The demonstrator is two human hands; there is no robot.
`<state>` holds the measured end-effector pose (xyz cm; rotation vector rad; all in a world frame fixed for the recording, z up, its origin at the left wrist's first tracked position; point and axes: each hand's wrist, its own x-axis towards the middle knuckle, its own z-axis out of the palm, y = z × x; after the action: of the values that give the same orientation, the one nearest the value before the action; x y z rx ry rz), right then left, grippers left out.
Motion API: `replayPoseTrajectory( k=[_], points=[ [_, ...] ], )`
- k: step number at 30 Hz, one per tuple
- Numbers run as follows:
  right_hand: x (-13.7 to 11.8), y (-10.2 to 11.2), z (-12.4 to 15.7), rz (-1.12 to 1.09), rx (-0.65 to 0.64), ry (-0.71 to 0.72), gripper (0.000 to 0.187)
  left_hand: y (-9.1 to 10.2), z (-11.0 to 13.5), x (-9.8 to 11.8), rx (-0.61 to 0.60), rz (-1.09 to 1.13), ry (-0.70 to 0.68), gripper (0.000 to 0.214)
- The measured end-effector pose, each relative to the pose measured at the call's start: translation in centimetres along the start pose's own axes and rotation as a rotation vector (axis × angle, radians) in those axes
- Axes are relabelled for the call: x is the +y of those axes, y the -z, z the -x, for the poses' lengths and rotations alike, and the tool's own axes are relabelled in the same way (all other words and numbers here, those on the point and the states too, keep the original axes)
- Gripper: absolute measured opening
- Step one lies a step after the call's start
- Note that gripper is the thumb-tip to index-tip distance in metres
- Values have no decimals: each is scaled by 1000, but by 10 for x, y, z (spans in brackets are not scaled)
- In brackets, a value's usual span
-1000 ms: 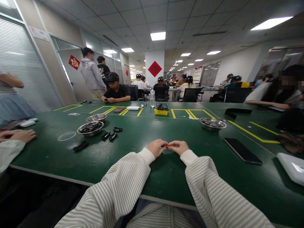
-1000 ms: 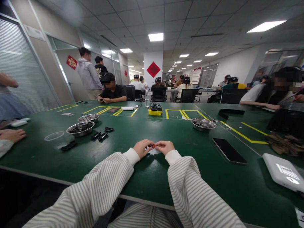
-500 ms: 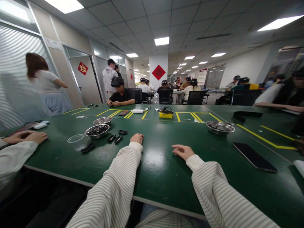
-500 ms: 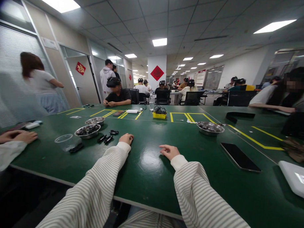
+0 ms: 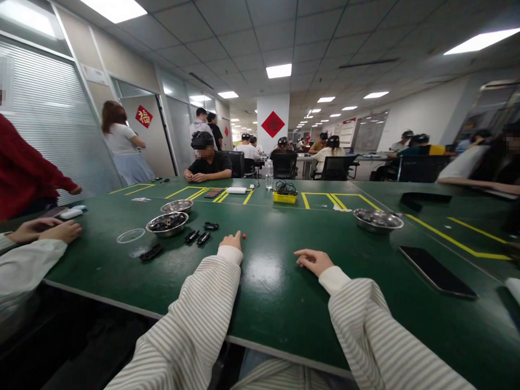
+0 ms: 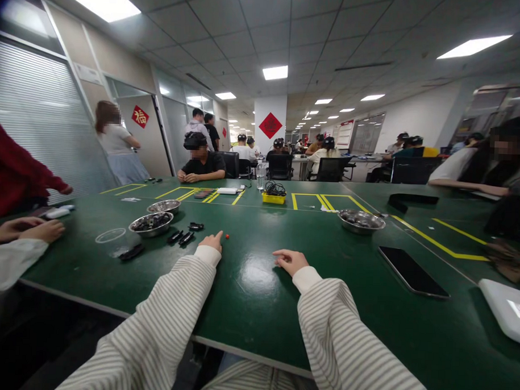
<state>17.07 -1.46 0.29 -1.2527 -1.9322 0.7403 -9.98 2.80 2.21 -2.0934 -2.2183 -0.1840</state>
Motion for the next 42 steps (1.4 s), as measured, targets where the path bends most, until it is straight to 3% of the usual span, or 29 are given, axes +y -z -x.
replayPoseTrajectory(
  k=[6, 11, 13, 17, 19, 23, 26, 30, 34, 38, 40, 42],
  points=[
    [-4, -1, 1, 43, 16, -7, 26, 1, 29, -11, -22, -40, -26, 36],
    [-3, -2, 0, 62, 28, 6, 24, -6, 22, 11, 240, -24, -186, 59],
    [-2, -2, 0, 64, 32, 11, 24, -13, 12, 27, 283, -1, -221, 68],
    [-2, -3, 1, 56, 38, 13, 23, -26, -9, 49, 166, 65, -25, 71],
    [-4, -3, 1, 63, 36, 10, 23, -31, -14, 52, 101, 94, 6, 69],
    [-7, -2, 1, 87, 38, 2, 23, -33, -7, 59, 79, 154, -184, 65],
    [-5, 1, 0, 130, 82, -21, 24, -33, 15, 76, 71, 216, -405, 64],
    [0, 3, -1, 200, 232, -48, 25, -29, 51, 105, 37, 305, -712, 65],
    [4, 1, -2, 237, 259, -29, 28, -23, 72, 120, -1, 371, -832, 66],
    [7, -2, -2, 281, 212, 1, 31, -17, 71, 115, 15, 364, -805, 66],
    [8, -3, -2, 333, 177, 44, 30, -12, 65, 105, 86, 295, -687, 67],
    [8, -2, -2, 389, 137, 94, 25, -7, 58, 89, 146, 171, -478, 67]
  ],
)
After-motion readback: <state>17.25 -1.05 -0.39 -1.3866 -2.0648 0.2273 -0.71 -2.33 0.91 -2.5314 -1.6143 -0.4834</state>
